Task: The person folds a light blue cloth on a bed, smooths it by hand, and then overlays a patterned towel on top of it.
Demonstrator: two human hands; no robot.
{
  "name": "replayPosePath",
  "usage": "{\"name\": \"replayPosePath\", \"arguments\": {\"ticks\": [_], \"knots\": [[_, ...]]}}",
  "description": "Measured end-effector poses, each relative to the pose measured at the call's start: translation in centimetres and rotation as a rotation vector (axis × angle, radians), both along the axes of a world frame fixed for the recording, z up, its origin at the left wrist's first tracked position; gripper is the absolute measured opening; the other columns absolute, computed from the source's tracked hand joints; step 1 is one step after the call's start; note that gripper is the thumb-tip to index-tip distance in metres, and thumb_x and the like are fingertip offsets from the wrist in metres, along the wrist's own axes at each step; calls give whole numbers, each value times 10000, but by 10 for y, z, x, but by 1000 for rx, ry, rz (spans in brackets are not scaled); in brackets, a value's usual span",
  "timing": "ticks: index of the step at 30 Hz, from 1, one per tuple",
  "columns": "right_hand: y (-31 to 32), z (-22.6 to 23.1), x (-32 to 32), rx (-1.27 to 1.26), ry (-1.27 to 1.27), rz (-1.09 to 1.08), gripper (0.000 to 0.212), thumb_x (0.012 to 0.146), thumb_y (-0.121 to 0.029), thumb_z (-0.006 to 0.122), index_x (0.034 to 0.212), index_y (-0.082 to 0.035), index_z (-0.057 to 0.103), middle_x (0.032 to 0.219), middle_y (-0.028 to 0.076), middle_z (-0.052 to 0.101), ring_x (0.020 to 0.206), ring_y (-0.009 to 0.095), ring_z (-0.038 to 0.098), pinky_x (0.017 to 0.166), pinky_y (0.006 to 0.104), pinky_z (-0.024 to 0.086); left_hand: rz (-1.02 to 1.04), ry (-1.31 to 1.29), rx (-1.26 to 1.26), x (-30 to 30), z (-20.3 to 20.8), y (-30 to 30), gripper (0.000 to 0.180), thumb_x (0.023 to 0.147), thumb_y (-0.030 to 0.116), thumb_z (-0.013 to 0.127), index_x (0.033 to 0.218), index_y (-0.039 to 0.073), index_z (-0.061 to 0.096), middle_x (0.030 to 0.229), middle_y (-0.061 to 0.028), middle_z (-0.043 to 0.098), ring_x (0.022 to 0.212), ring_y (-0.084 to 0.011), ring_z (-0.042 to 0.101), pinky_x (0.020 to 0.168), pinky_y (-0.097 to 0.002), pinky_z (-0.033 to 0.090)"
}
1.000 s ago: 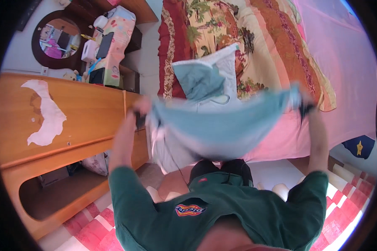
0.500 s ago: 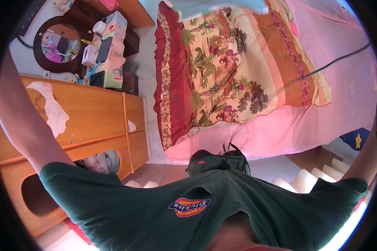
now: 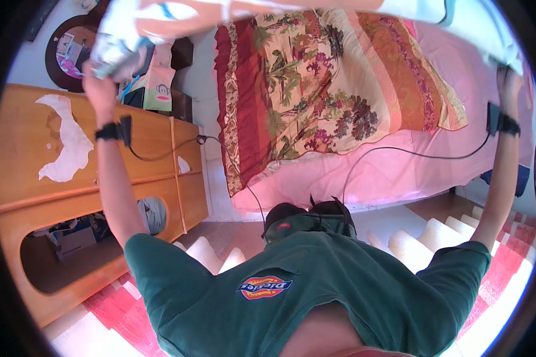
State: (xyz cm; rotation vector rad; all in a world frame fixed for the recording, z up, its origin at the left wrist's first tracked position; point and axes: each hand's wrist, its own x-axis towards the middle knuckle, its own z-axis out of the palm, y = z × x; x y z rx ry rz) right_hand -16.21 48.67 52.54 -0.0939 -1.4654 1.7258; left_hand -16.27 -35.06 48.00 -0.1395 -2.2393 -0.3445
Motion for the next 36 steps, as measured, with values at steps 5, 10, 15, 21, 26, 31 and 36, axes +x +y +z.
{"name": "replayPosePath", "arguments": {"ticks": [5, 10, 15, 21, 26, 31, 36], "knots": [[119, -186, 112, 577, -374, -116, 364, 939, -307, 453, 1131, -22, 573, 1095, 57, 595, 984, 163, 563, 846, 292, 450, -256, -751, 27, 112, -121, 40, 253, 756, -86, 469, 978, 11, 541, 901, -215, 619, 900, -372, 602, 774, -422, 469], [151, -346, 245, 996, -1043, 26, 306, 849, -151, 484, 1115, -15, 549, 1017, 218, 613, 931, 302, 596, 786, 414, 453, -253, -1147, 16, 206, -235, 44, 252, 776, 51, 549, 1028, 60, 551, 903, -222, 617, 903, -408, 577, 752, -442, 475], [81, -385, 314, 1399, -1132, 109, 407, 722, -7, 431, 1124, -1, 489, 971, 297, 586, 952, 483, 528, 801, 505, 432, -266, -1424, -151, 277, -270, 50, 317, 775, 219, 595, 1073, 113, 576, 960, -175, 631, 873, -387, 592, 752, -473, 492], [-11, -315, 319, 1292, -1749, 435, 385, 751, -64, 470, 1134, -26, 484, 1033, 281, 579, 985, 454, 539, 858, 500, 428, -227, -1829, -248, 294, -280, 53, 463, 719, 141, 646, 1173, 115, 557, 1011, -188, 630, 936, -364, 599, 816, -429, 490], [-34, -306, 303, 1342, -1978, 554, 433, 754, -89, 501, 1186, -69, 477, 1060, 258, 590, 1028, 410, 552, 862, 476, 446, -253, -1825, -220, 306, -310, 37, 477, 670, 130, 667, 1136, 87, 574, 953, -205, 637, 897, -372, 606, 790, -433, 490], [-2, -363, 253, 1437, -1977, 729, 352, 765, -138, 495, 1083, -19, 587, 1103, 225, 591, 1055, 369, 560, 892, 456, 441, -217, -1691, -342, 253, -317, 44, 375, 766, 167, 612, 1140, 160, 592, 1000, -144, 642, 931, -346, 615, 769, -439, 509], [15, -319, 33, 1731, -1283, 338, 308, 811, -219, 502, 988, -18, 654, 1015, 150, 653, 959, 305, 619, 782, 407, 491, -153, -1323, -481, 26, -241, 85, 256, 775, 194, 531, 973, 106, 667, 928, -155, 644, 860, -290, 630, 754, -394, 505]]}}
